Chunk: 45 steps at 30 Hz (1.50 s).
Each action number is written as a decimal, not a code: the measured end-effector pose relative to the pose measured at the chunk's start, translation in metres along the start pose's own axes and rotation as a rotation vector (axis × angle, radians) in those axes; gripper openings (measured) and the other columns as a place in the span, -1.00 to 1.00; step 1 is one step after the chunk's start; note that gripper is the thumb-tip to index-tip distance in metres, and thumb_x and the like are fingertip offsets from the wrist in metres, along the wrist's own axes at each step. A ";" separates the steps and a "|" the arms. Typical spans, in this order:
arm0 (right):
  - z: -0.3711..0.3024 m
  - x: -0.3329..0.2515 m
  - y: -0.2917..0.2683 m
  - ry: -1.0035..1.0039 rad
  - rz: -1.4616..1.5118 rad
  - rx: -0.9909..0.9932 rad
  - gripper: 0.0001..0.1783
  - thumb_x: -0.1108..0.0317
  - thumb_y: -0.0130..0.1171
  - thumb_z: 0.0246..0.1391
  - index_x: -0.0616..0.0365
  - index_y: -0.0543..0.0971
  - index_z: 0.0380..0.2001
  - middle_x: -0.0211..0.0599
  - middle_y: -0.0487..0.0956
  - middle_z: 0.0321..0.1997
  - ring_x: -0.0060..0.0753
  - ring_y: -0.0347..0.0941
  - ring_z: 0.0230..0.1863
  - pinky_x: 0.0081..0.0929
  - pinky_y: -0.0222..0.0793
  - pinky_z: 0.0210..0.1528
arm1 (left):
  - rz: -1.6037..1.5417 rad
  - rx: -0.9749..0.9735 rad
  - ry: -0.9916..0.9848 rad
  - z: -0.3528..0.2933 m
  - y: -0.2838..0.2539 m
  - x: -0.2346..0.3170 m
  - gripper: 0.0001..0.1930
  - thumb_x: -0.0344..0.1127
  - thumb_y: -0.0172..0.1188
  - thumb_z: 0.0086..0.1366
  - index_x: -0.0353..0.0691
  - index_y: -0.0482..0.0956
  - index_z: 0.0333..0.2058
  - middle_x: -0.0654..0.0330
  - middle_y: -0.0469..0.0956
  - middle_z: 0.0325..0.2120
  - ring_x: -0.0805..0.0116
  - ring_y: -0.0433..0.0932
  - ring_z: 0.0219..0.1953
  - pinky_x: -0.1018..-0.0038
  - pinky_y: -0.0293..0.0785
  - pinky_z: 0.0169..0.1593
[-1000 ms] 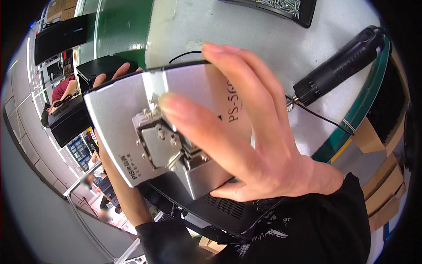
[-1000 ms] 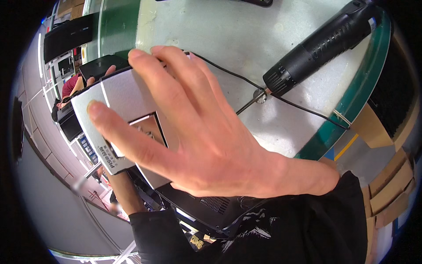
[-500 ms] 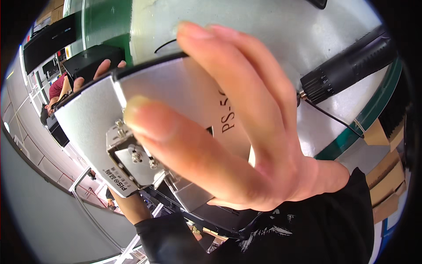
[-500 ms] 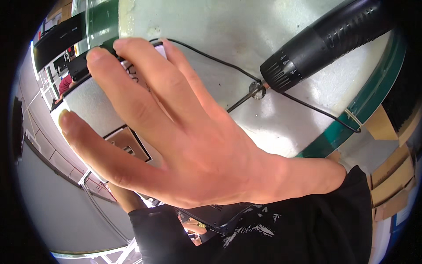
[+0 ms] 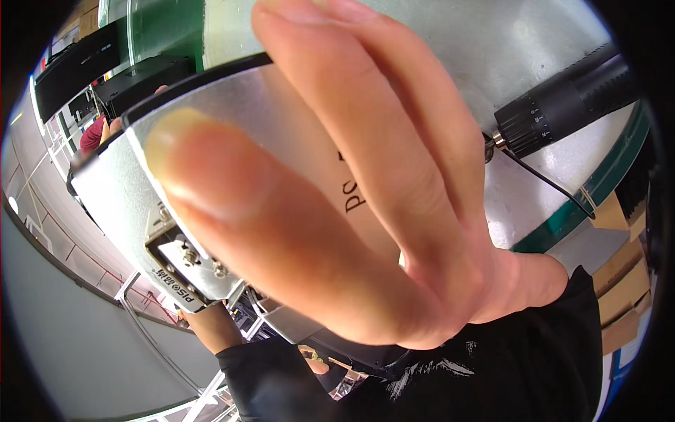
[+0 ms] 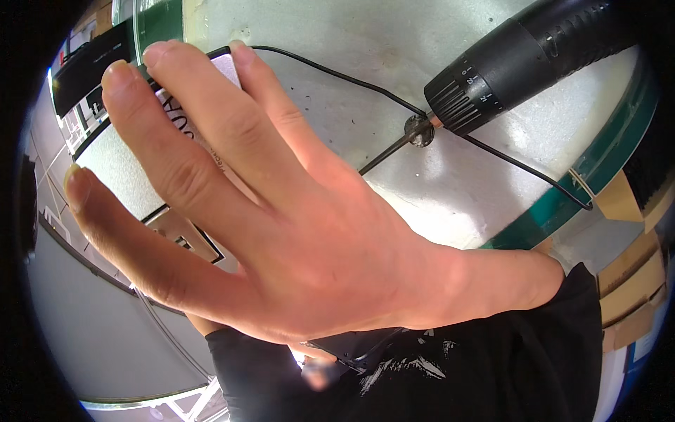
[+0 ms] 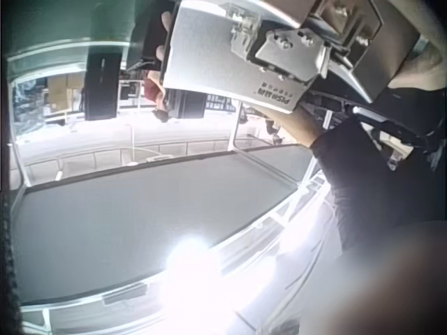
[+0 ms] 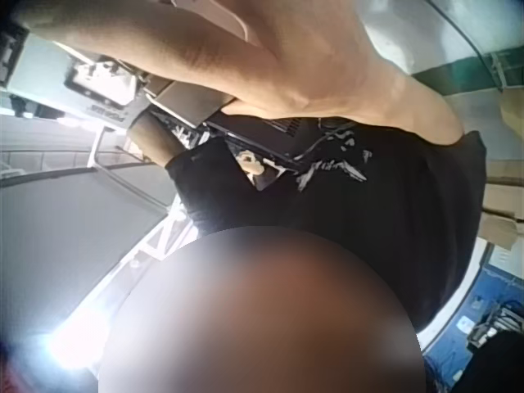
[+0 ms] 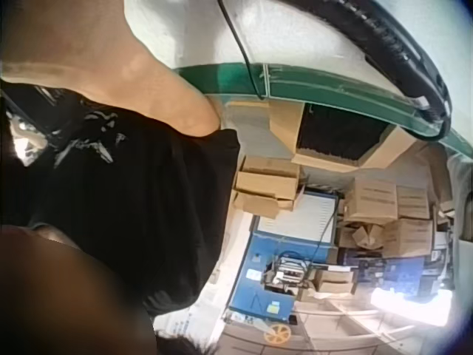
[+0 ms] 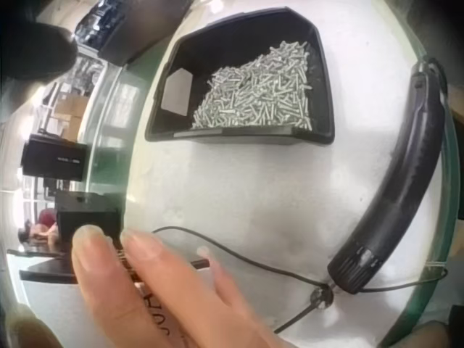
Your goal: Use a screw feeder and electric screwdriver to install screws into an electronic housing.
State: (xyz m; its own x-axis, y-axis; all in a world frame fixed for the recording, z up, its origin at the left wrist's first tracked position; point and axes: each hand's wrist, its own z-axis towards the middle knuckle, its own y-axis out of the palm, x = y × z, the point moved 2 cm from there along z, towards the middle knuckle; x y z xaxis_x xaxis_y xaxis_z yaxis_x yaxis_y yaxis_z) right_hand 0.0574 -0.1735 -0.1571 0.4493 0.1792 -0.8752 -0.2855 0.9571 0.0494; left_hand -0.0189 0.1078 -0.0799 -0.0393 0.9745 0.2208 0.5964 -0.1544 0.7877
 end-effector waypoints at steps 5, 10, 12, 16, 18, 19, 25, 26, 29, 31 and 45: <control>0.001 0.004 0.001 0.009 -0.005 -0.004 -0.26 0.28 0.46 -0.20 0.20 0.45 0.12 0.34 0.30 0.19 0.27 0.31 0.16 -0.03 0.35 0.15 | -0.207 0.024 -0.102 0.003 -0.004 0.003 -0.28 0.36 -0.48 0.37 0.17 -0.10 0.40 0.25 -0.14 0.44 0.01 -0.08 0.42 0.08 -0.10 0.46; -0.002 0.003 0.002 0.030 0.000 -0.009 -0.24 0.27 0.46 -0.21 0.20 0.44 0.12 0.34 0.29 0.20 0.27 0.30 0.17 -0.03 0.34 0.16 | -1.072 0.011 -0.335 0.005 -0.002 -0.021 -0.28 0.34 -0.50 0.39 0.17 -0.12 0.41 0.27 -0.16 0.45 0.09 -0.09 0.44 0.10 -0.08 0.47; -0.001 0.002 0.003 0.032 0.007 -0.014 -0.23 0.26 0.47 -0.21 0.21 0.44 0.13 0.34 0.28 0.20 0.27 0.30 0.17 -0.02 0.34 0.16 | -1.622 -0.018 -0.467 0.004 0.004 -0.027 -0.29 0.32 -0.50 0.39 0.16 -0.12 0.41 0.28 -0.16 0.45 0.13 -0.08 0.44 0.12 -0.05 0.46; -0.002 0.003 0.002 0.042 -0.004 -0.016 -0.22 0.26 0.47 -0.22 0.21 0.43 0.13 0.34 0.28 0.21 0.27 0.29 0.18 -0.02 0.33 0.17 | -1.114 0.026 -0.291 0.003 0.019 -0.034 -0.27 0.35 -0.51 0.38 0.16 -0.12 0.41 0.27 -0.16 0.45 0.13 -0.12 0.45 0.12 -0.08 0.47; -0.006 0.010 -0.002 0.050 -0.041 -0.023 -0.21 0.25 0.47 -0.22 0.22 0.42 0.13 0.34 0.27 0.21 0.27 0.29 0.18 -0.02 0.33 0.17 | -0.795 0.050 -0.202 0.013 0.014 -0.038 -0.25 0.37 -0.53 0.36 0.15 -0.12 0.41 0.27 -0.16 0.45 0.12 -0.14 0.45 0.11 -0.10 0.47; -0.005 0.007 -0.002 0.054 -0.023 -0.021 -0.21 0.25 0.47 -0.23 0.22 0.42 0.13 0.34 0.27 0.21 0.27 0.29 0.18 -0.02 0.33 0.17 | -0.783 0.054 -0.186 0.009 0.021 -0.038 -0.25 0.37 -0.53 0.36 0.15 -0.12 0.41 0.27 -0.16 0.45 0.12 -0.14 0.45 0.11 -0.10 0.47; -0.003 0.006 -0.002 0.074 0.004 -0.027 -0.19 0.24 0.48 -0.23 0.23 0.41 0.14 0.35 0.26 0.22 0.28 0.27 0.19 -0.02 0.32 0.18 | 0.090 0.147 0.010 0.003 0.024 -0.033 -0.22 0.42 -0.51 0.33 0.17 -0.15 0.40 0.26 -0.16 0.44 0.11 -0.15 0.45 0.05 -0.24 0.48; -0.004 0.008 -0.003 0.076 -0.007 -0.032 -0.19 0.24 0.48 -0.24 0.23 0.41 0.14 0.35 0.26 0.22 0.28 0.27 0.19 -0.02 0.32 0.18 | 0.090 0.147 0.004 0.005 0.019 -0.034 -0.22 0.42 -0.50 0.33 0.17 -0.14 0.40 0.26 -0.16 0.44 0.10 -0.14 0.44 0.05 -0.23 0.48; -0.003 0.007 -0.003 0.085 0.001 -0.035 -0.18 0.23 0.48 -0.24 0.23 0.40 0.15 0.35 0.25 0.22 0.28 0.27 0.20 -0.02 0.31 0.18 | 0.117 0.166 0.014 0.006 0.023 -0.033 -0.23 0.41 -0.49 0.33 0.16 -0.13 0.40 0.25 -0.14 0.43 0.10 -0.13 0.44 0.05 -0.22 0.47; -0.002 0.006 -0.003 0.090 0.008 -0.038 -0.17 0.23 0.48 -0.24 0.24 0.40 0.15 0.35 0.25 0.23 0.28 0.26 0.20 -0.01 0.31 0.18 | 0.135 0.179 0.023 0.005 0.027 -0.032 -0.23 0.41 -0.49 0.33 0.16 -0.12 0.39 0.25 -0.14 0.43 0.09 -0.12 0.43 0.05 -0.20 0.47; 0.004 0.004 -0.006 0.085 -0.010 -0.072 -0.12 0.21 0.49 -0.26 0.26 0.38 0.16 0.36 0.22 0.24 0.28 0.24 0.22 -0.01 0.29 0.20 | 0.225 0.206 0.051 0.008 0.028 -0.033 -0.26 0.37 -0.43 0.33 0.12 -0.06 0.36 0.20 -0.07 0.40 0.06 -0.06 0.40 0.05 -0.13 0.43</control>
State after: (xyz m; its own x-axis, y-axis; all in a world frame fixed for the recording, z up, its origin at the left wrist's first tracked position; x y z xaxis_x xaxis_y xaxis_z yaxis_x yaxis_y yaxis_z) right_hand 0.0641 -0.1781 -0.1589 0.3798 0.1464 -0.9134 -0.3429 0.9393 0.0079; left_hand 0.0051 0.0729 -0.0699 0.0749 0.9095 0.4089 0.7444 -0.3238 0.5840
